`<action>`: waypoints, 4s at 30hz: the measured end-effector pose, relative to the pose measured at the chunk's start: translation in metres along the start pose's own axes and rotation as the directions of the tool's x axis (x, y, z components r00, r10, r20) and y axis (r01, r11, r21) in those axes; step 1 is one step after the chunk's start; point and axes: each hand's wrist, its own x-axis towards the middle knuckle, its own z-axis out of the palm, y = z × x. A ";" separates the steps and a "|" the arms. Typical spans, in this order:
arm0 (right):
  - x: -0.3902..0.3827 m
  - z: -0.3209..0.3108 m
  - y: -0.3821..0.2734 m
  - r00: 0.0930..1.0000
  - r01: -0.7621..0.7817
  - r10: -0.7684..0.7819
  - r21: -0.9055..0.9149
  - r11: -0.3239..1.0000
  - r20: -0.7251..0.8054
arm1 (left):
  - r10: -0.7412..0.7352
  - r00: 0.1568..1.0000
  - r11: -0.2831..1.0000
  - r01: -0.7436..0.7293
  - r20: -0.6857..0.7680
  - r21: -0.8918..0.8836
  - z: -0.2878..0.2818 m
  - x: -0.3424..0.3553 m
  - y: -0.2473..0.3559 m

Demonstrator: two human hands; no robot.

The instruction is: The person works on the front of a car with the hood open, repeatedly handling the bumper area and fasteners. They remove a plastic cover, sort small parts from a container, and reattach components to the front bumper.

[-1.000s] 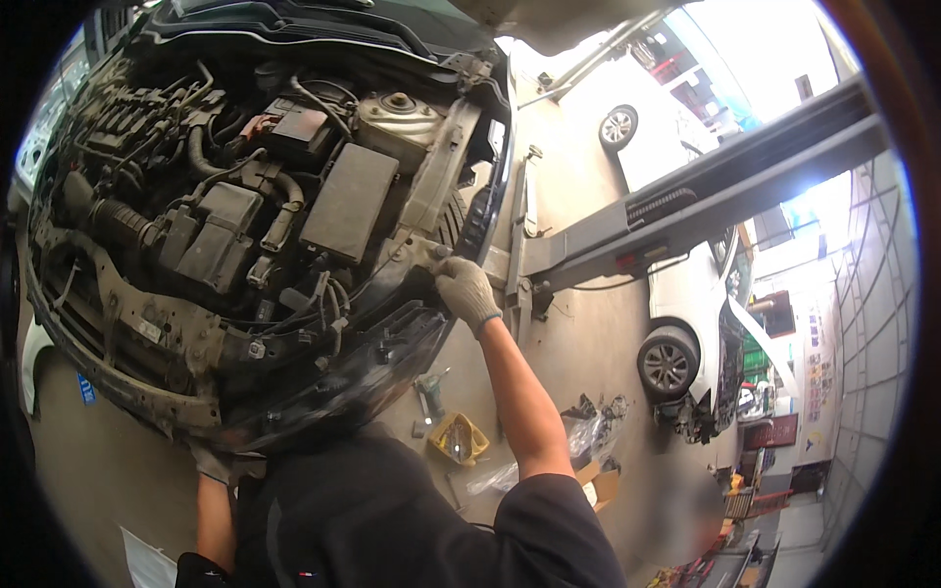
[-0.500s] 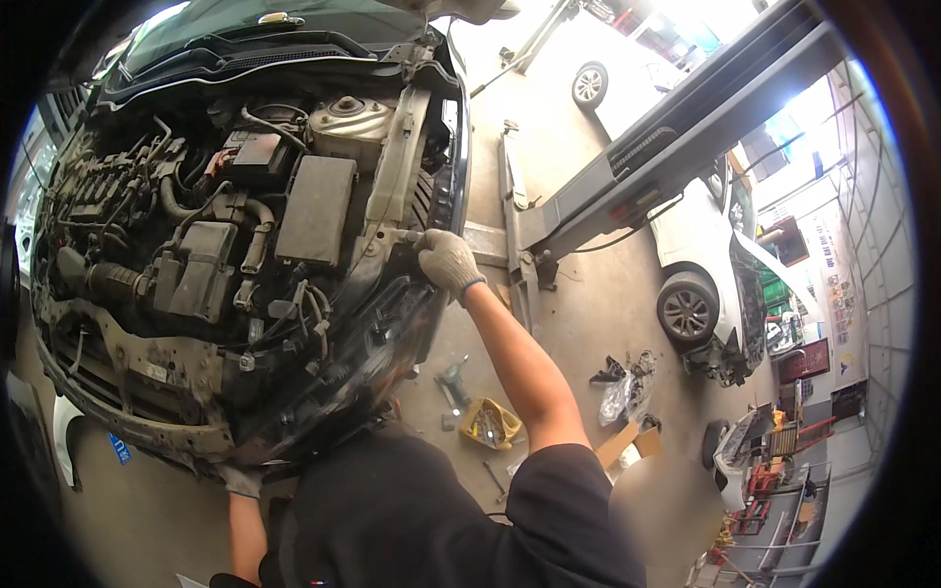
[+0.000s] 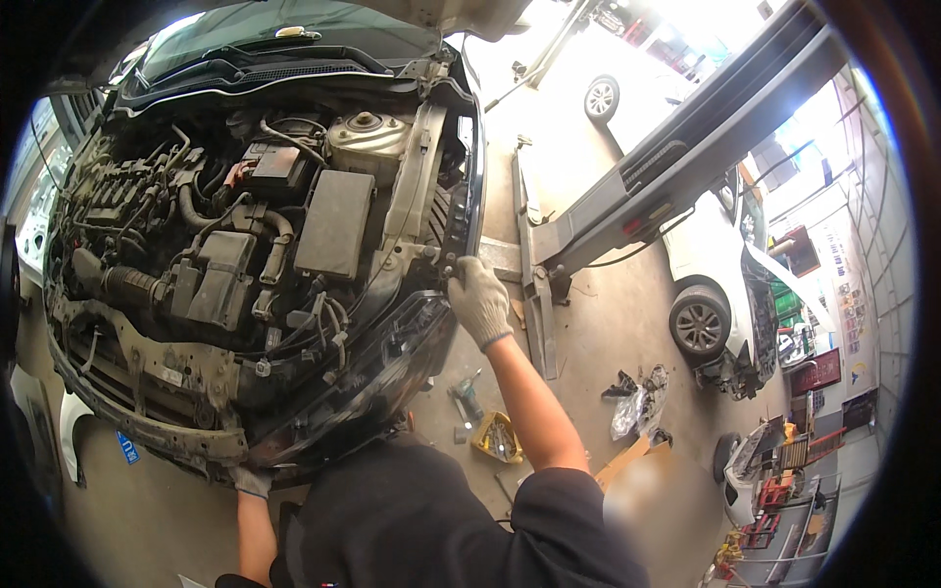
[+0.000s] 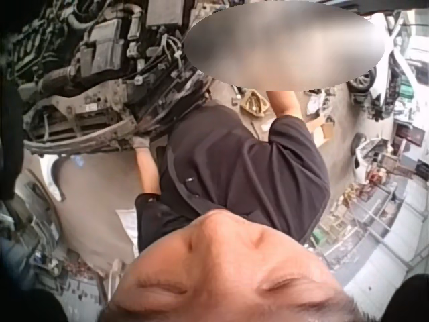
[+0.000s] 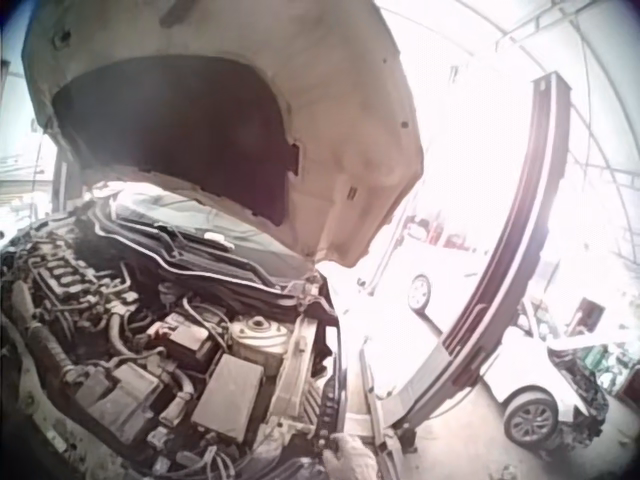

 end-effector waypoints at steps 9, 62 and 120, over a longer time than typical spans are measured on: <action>-0.142 0.026 0.028 0.943 -0.326 0.330 0.307 0.894 0.041 | -0.015 0.988 0.991 0.035 -0.157 0.130 0.025 0.015 0.001; -0.210 0.135 0.074 0.491 -0.322 -0.528 0.707 0.629 0.693 | 0.186 0.425 0.848 0.386 -0.886 0.363 0.073 -0.084 0.010; -0.129 0.095 0.044 0.039 -0.480 -0.227 0.217 0.850 0.973 | 0.531 0.576 0.766 -0.014 -0.622 0.642 0.155 -0.122 -0.043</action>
